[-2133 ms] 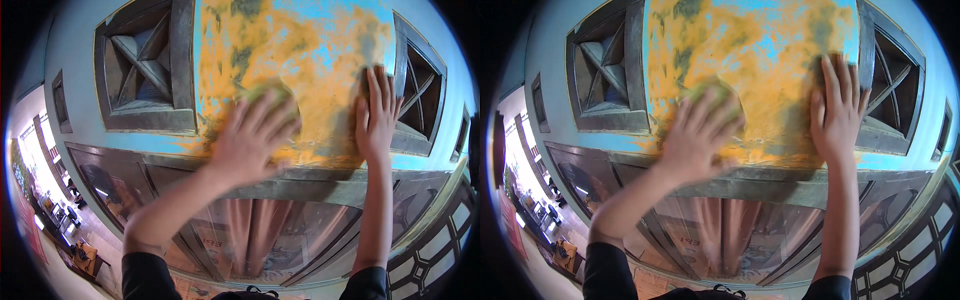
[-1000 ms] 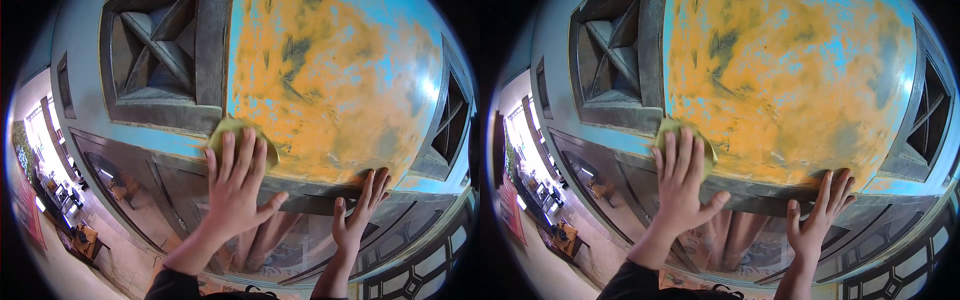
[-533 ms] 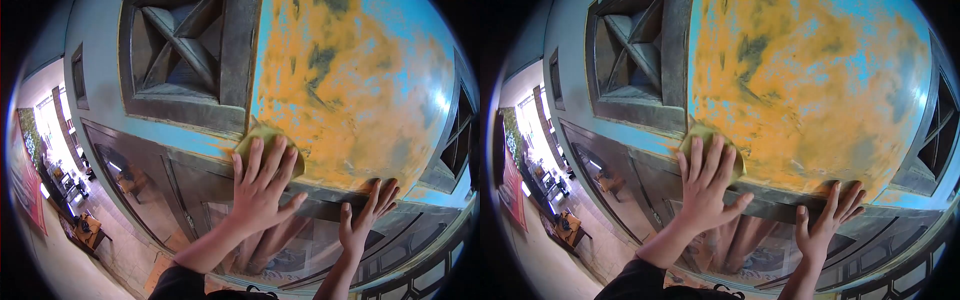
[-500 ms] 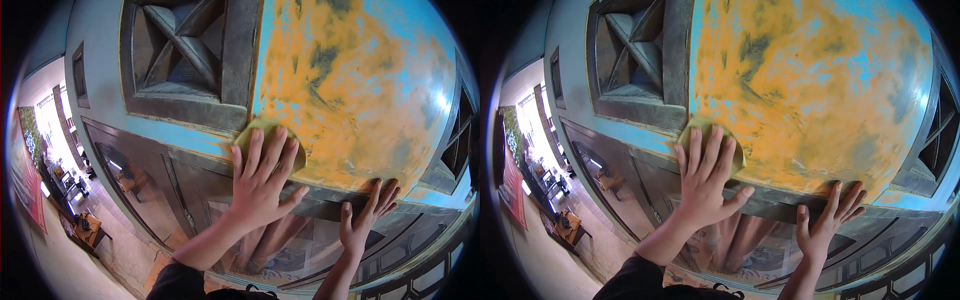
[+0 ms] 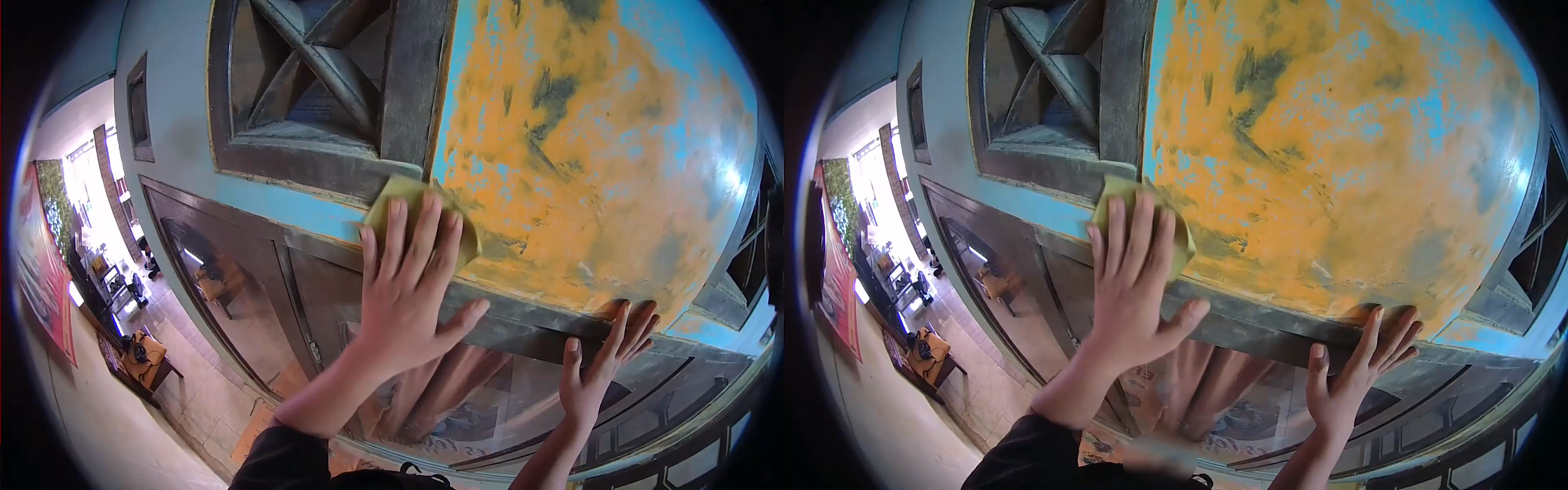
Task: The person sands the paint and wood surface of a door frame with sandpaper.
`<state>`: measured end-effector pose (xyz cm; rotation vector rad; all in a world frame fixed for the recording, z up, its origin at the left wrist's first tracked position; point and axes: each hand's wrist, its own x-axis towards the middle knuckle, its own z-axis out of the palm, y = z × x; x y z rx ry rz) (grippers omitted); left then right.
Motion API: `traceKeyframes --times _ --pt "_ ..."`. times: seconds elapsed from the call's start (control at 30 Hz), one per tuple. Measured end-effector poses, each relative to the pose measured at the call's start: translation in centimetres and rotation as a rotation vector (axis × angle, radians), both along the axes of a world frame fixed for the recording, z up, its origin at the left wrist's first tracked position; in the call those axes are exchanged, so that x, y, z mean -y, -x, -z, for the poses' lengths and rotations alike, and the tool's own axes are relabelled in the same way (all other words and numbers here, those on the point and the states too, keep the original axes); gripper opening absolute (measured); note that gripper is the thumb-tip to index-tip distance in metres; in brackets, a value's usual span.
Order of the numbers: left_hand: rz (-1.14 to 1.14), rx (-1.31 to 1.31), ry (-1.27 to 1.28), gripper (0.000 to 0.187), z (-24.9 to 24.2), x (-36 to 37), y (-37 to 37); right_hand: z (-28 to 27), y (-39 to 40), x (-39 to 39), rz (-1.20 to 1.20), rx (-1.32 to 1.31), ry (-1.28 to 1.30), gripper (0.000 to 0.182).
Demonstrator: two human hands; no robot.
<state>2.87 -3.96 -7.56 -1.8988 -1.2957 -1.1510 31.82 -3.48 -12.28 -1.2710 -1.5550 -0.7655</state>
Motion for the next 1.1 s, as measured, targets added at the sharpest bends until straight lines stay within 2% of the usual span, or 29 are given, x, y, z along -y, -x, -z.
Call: traceKeyframes --times 0.1,0.27,0.43,0.57,0.8,0.93,1.1 --pt "-0.007 0.020 0.024 0.089 5.1 -0.2 -0.5 0.2 0.0 0.0 0.003 -0.007 0.002 0.082" --pt "-0.094 0.044 0.012 0.092 1.0 -0.6 2.2 0.3 0.4 0.0 -0.003 -0.023 -0.016 0.082" --pt "-0.085 -0.025 0.046 0.095 4.8 0.1 2.2 0.4 0.9 0.0 -0.007 -0.039 -0.023 0.082" --pt "-0.131 0.031 0.031 0.098 1.0 -0.6 4.5 0.2 1.4 0.1 0.001 -0.054 -0.009 0.084" --pt "-0.153 0.041 0.056 0.091 5.7 -0.7 5.5 0.5 1.8 0.1 0.024 -0.058 -0.013 0.086" --pt "-0.091 0.141 0.007 0.092 1.0 -0.6 7.4 0.4 1.9 0.2 0.024 -0.046 -0.007 0.086" --pt "-0.130 0.137 0.024 0.095 3.8 0.0 6.1 0.3 2.1 0.2 0.027 -0.049 -0.006 0.086"
